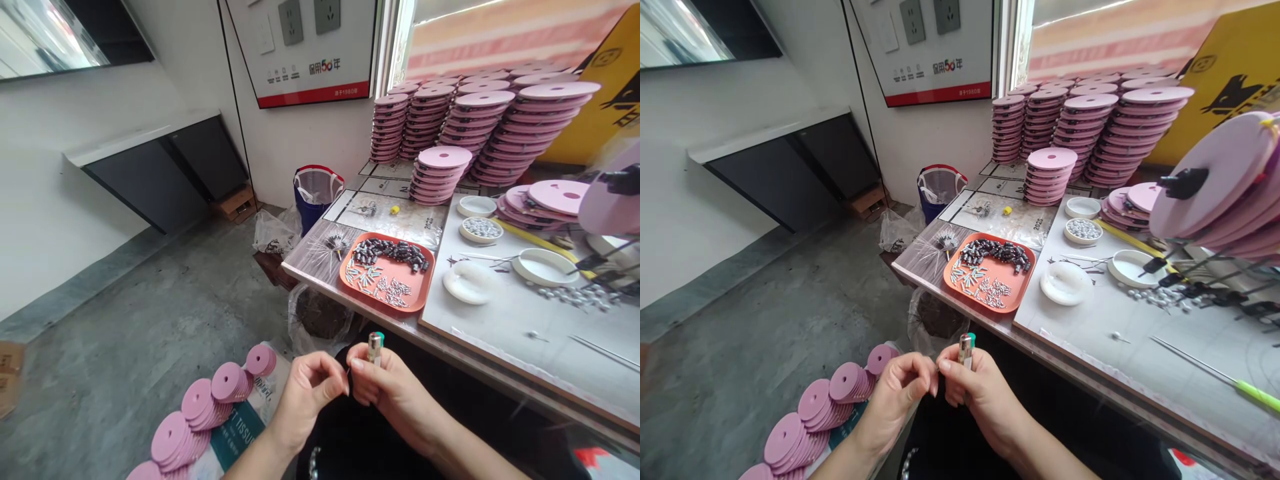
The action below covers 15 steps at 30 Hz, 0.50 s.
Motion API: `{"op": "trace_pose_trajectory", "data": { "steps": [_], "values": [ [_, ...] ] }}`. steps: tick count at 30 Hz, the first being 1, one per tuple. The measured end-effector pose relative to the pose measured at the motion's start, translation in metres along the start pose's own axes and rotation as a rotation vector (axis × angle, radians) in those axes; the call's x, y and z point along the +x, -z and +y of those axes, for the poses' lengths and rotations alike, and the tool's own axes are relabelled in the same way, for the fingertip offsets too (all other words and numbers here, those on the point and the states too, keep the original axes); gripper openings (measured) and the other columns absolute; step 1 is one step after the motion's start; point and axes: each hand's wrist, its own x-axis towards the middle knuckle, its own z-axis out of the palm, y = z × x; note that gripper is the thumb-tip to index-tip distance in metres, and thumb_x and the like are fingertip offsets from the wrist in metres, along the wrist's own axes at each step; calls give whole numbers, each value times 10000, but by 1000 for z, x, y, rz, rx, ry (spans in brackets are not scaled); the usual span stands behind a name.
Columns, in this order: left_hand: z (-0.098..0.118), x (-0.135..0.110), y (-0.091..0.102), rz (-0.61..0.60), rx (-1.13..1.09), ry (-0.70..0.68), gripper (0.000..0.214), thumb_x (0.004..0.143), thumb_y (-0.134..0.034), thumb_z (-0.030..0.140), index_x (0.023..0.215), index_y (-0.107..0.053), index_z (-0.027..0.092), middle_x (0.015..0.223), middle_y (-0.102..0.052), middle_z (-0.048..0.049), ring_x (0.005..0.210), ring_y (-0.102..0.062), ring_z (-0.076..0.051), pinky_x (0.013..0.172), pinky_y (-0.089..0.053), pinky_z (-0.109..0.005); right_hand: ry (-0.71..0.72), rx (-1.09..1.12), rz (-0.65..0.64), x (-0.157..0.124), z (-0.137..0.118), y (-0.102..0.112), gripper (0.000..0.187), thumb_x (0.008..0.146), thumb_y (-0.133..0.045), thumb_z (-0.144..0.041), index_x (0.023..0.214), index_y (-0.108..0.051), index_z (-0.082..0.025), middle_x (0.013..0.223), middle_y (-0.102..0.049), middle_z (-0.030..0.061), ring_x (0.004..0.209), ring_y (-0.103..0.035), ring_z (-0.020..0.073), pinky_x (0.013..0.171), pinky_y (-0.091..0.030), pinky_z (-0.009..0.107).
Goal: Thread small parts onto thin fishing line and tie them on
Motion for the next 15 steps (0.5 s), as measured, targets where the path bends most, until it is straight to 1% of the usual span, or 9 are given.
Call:
{"op": "trace_pose_trajectory", "data": {
  "steps": [3,4,6,10,15],
  "values": [
    [1,1,3,100,281,-240,152,667,-741,251,696,-612,175,706,-592,-14,703,-530,-156,679,-416,-255,-65,154,-37,0,2,1,323,657,-771,-384,693,-546,-154,438,-294,-114,425,-214,47,454,-209,208],
    [0,2,3,124,340,-306,126,683,-725,216,717,-609,182,728,-589,-15,721,-533,-158,692,-419,-257,-83,179,-47,-1,2,1,325,655,-774,-380,695,-542,-155,436,-286,-116,422,-207,46,452,-206,207],
    [-1,3,2,145,397,-387,99,705,-703,194,743,-612,191,746,-576,-17,732,-535,-162,692,-428,-261,-111,206,-61,-1,4,0,330,654,-779,-376,699,-536,-157,430,-276,-120,415,-200,44,451,-202,207],
    [-5,5,-2,124,426,-424,50,721,-691,188,759,-667,208,768,-557,-15,739,-531,-154,677,-428,-248,-148,243,-91,-1,8,0,330,656,-782,-366,698,-532,-155,430,-277,-120,412,-199,40,454,-201,202],
    [-3,5,-4,139,380,-388,27,714,-702,201,699,-683,211,771,-533,-5,757,-522,-143,718,-416,-243,-164,249,-88,-2,12,2,310,668,-767,-368,714,-546,-157,440,-284,-115,423,-206,46,460,-214,201]
  ]
}}
